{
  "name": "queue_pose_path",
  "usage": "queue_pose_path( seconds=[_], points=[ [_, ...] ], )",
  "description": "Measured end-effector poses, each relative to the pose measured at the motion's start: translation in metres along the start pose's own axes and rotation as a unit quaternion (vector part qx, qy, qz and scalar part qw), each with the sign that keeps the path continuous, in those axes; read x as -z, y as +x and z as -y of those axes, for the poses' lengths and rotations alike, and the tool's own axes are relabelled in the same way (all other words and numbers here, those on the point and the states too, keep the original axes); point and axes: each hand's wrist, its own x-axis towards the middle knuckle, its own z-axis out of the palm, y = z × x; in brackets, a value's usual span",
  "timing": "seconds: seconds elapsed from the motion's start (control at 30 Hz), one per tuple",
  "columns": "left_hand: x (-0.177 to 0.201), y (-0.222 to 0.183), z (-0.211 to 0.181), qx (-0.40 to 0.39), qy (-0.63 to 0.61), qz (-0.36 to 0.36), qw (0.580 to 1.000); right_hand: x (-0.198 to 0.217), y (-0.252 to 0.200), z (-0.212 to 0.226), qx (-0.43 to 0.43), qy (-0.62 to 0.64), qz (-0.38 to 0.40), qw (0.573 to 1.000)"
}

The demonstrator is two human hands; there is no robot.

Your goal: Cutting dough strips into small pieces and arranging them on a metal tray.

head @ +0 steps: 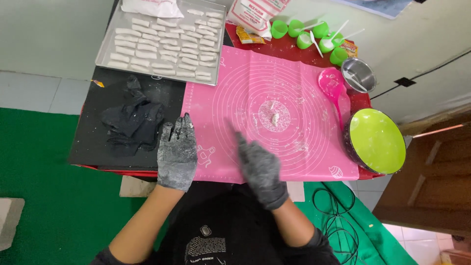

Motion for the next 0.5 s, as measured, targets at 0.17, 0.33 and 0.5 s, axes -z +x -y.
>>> queue_pose_path(
  seconds=[0.17, 0.33, 0.5],
  points=[
    [0.019, 0.004, -0.006, 0.016, 0.055, 0.075, 0.996, -0.032, -0.013, 0.007, 0.099, 0.001, -0.060, 0.993],
    [0.003, 0.003, -0.002, 0.003, 0.059, 0.083, 0.995, 0.014, 0.022, -0.012, 0.019, -0.094, -0.012, 0.995],
    [0.003, -0.001, 0.000, 0.003, 0.043, 0.085, 0.995, -0.041, 0.020, -0.083, -0.126, -0.013, 0.143, 0.982]
  ],
)
